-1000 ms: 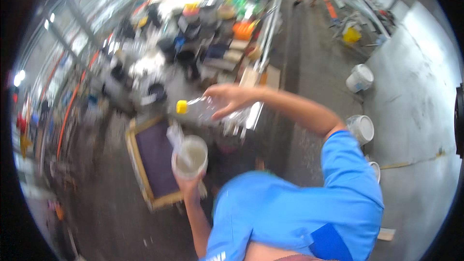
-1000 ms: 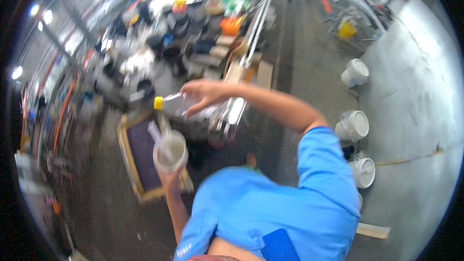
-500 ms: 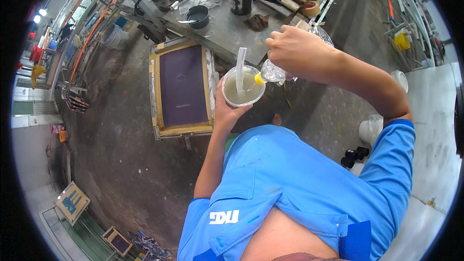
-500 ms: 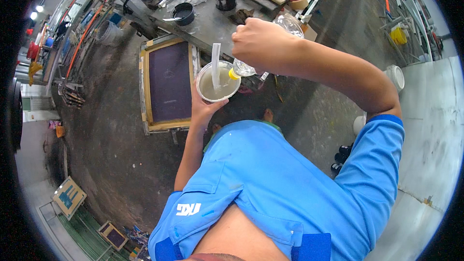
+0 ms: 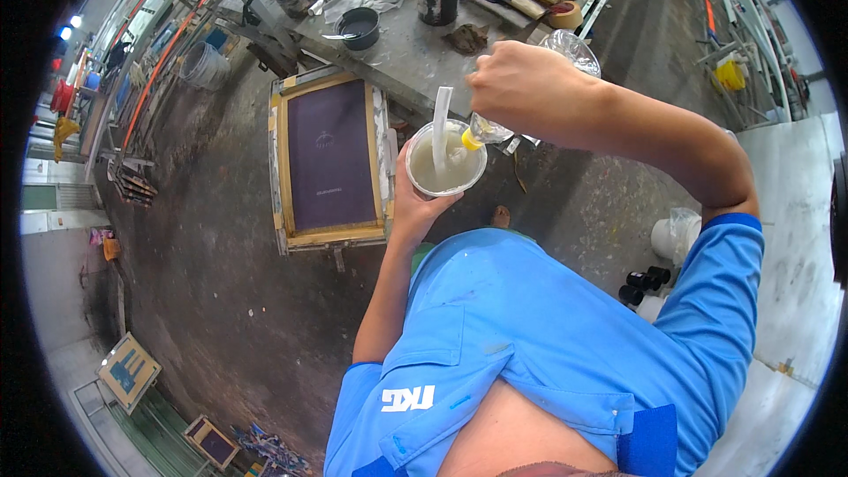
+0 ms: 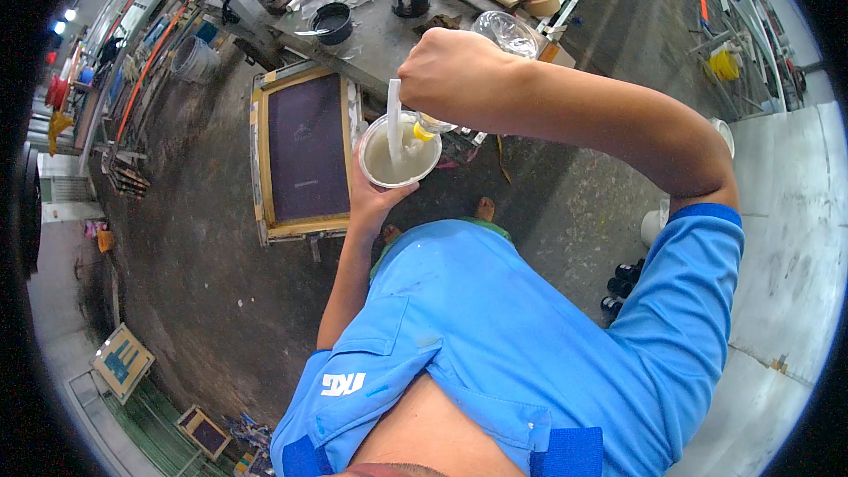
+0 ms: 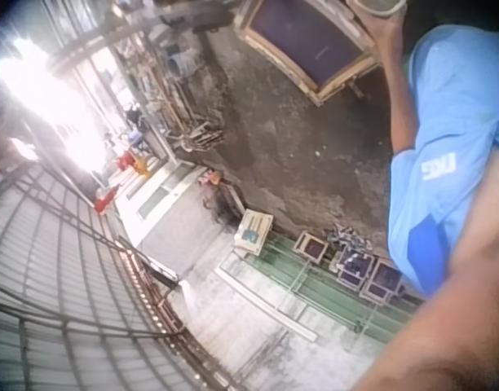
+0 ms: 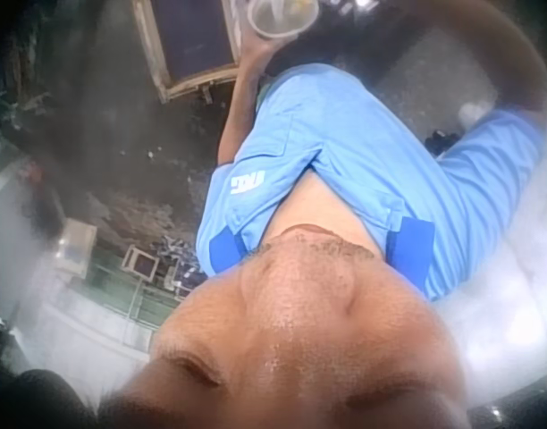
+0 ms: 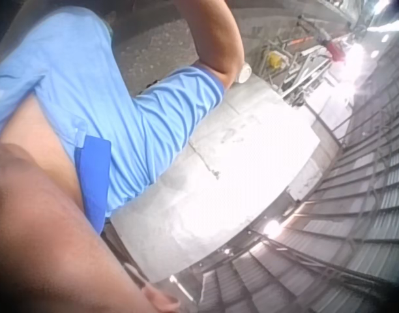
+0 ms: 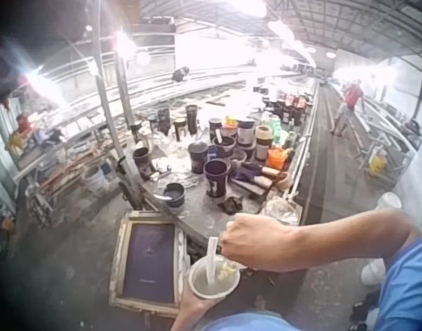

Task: The person mixes a white liquid in a plastic cup using a stick, repeatedly adding clear liquid from a bottle. The person then pours the mixture onto a screen printing frame and adjusts the frame's position.

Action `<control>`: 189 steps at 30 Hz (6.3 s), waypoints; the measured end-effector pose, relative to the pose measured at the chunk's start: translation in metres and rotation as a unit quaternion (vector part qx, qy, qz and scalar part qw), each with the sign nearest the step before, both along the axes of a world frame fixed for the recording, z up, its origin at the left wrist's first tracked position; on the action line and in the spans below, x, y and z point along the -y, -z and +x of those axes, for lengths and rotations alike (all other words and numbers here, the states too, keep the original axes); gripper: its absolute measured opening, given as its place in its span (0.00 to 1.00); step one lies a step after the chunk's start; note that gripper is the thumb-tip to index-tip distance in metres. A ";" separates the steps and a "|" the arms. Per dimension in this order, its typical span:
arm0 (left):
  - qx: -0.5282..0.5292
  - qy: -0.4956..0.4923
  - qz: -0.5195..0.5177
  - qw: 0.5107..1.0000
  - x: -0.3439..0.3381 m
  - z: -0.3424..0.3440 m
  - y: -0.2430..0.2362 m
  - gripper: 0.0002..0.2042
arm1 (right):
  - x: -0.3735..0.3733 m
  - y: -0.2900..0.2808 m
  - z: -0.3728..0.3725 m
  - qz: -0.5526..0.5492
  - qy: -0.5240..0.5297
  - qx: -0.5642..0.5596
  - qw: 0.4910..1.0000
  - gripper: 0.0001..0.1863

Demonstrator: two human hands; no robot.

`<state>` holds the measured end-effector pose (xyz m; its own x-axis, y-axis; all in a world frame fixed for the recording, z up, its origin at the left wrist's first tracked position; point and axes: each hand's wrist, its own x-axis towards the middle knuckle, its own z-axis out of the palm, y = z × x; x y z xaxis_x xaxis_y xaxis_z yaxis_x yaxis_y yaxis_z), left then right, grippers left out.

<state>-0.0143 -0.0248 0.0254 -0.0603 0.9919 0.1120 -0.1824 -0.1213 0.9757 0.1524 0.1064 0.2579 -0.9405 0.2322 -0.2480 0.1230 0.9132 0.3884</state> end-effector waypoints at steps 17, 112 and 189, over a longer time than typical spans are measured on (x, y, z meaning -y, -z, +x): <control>0.039 -0.043 -0.017 0.998 -0.008 -0.009 -0.004 0.55 | -0.045 0.022 0.066 -0.156 0.103 -0.139 0.972 0.28; 0.091 -0.025 -0.044 0.995 0.005 -0.016 0.001 0.52 | 0.009 0.122 0.005 -0.410 0.049 -0.509 0.755 0.09; 0.002 -0.113 -0.005 0.994 0.017 -0.024 0.009 0.54 | 0.014 0.126 0.002 -0.440 0.169 -0.539 0.699 0.10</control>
<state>-0.0384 -0.0416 0.0162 -0.2823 0.9539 0.1017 -0.1557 -0.1502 0.9763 0.1545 0.0925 0.1323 -0.6198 0.6893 0.3751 0.1773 0.5886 -0.7887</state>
